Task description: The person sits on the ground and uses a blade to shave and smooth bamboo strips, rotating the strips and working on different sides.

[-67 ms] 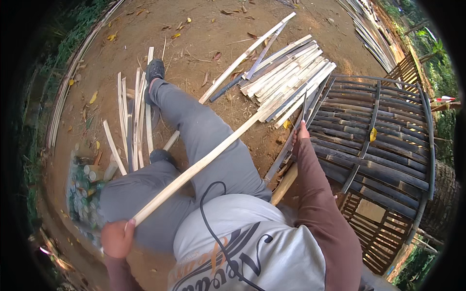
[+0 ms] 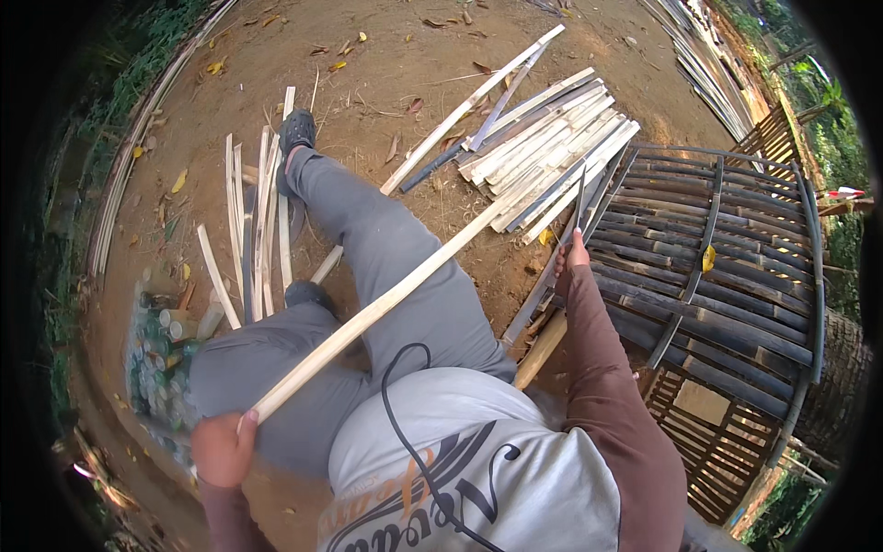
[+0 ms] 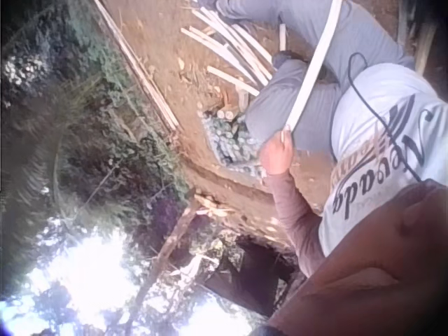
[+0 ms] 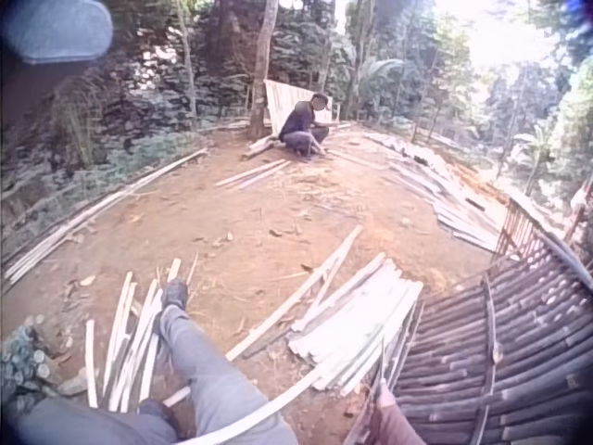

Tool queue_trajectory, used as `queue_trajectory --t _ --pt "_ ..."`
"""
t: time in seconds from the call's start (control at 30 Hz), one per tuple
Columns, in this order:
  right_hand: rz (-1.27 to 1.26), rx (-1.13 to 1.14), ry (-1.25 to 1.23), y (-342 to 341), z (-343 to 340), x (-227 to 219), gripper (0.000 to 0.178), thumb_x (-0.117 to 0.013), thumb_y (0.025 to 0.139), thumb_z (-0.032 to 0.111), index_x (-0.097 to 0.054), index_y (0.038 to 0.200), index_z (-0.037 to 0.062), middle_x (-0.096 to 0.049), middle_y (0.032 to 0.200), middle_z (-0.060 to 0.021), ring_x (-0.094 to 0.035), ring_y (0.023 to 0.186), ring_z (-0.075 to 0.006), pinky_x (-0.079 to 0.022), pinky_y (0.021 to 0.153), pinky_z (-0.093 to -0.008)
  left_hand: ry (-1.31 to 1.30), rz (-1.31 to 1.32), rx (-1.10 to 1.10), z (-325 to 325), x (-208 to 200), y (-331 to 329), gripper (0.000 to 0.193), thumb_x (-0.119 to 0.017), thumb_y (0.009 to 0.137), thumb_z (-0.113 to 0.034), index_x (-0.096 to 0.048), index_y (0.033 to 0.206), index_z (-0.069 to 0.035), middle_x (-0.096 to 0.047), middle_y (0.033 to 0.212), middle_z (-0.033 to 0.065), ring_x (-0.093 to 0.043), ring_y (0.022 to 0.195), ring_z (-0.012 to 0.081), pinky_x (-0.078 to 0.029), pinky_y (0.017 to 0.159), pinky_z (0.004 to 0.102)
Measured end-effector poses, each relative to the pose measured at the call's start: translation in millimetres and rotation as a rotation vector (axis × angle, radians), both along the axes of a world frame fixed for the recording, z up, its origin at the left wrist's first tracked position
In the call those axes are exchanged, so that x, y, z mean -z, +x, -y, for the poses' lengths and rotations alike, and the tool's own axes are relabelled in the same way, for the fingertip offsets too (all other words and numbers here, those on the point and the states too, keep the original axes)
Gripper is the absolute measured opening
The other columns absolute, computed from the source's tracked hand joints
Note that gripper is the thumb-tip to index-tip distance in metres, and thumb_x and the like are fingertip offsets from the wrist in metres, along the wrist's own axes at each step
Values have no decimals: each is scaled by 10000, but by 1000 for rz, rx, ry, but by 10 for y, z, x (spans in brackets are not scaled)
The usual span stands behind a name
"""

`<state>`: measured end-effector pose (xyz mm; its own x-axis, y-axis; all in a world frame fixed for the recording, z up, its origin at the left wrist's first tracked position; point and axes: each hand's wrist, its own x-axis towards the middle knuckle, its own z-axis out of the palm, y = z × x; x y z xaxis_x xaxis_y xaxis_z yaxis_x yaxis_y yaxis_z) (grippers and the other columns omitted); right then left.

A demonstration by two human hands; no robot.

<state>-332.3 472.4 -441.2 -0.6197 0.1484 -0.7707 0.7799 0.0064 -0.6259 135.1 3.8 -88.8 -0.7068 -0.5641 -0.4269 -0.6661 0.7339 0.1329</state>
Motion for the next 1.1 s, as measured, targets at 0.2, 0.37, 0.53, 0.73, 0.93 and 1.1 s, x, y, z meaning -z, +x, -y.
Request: queue_trajectory --t 0.2,0.37,0.53,0.73,0.93,1.1 --pt "-398 -173 -254 166 661 -1062 682 -407 1025 777 -497 828 130 -415 553 -27 -424 434 -188 -363 434 -342 -248 -276 94 91 11 -385 432 -695 971 -336 -596 698 -17 -579 686 246 -570 652 484 -423 591 538" --pt "-649 -225 -558 53 1398 -1770 629 -430 1078 670 -518 872 82 -473 595 -48 -451 458 -166 -386 439 -315 -425 -436 93 325 85 -637 437 -731 934 -367 -567 697 -39 -563 675 231 -569 659 474 -426 592 539" --pt "-795 -279 -447 162 1944 -2382 347 -738 1008 342 -558 914 60 -636 772 -83 -507 487 -120 -430 454 -281 -477 -520 100 424 194 -755 449 -766 890 -402 -565 695 -51 -568 671 212 -581 662 452 -435 599 533" --pt "-823 -169 -520 190 2284 -2403 314 -810 927 109 -502 868 119 -551 712 -11 -499 481 -115 -429 462 -293 -446 -567 98 409 352 -763 425 -776 868 -399 -575 712 -59 -577 686 195 -585 668 445 -439 600 532" --pt "-862 -114 -616 193 2389 -2654 287 -753 956 63 -480 886 118 -535 704 -14 -508 495 -129 -465 497 -314 -409 -587 76 459 432 -691 407 -753 884 -367 -561 714 -51 -563 689 205 -565 677 462 -422 611 549" --pt "-901 -129 -730 207 2376 -2967 289 -737 962 73 -461 890 119 -705 920 -180 -518 506 -144 -487 516 -323 -374 -643 61 573 480 -682 407 -740 893 -352 -544 720 -40 -548 705 219 -550 701 477 -407 626 560"
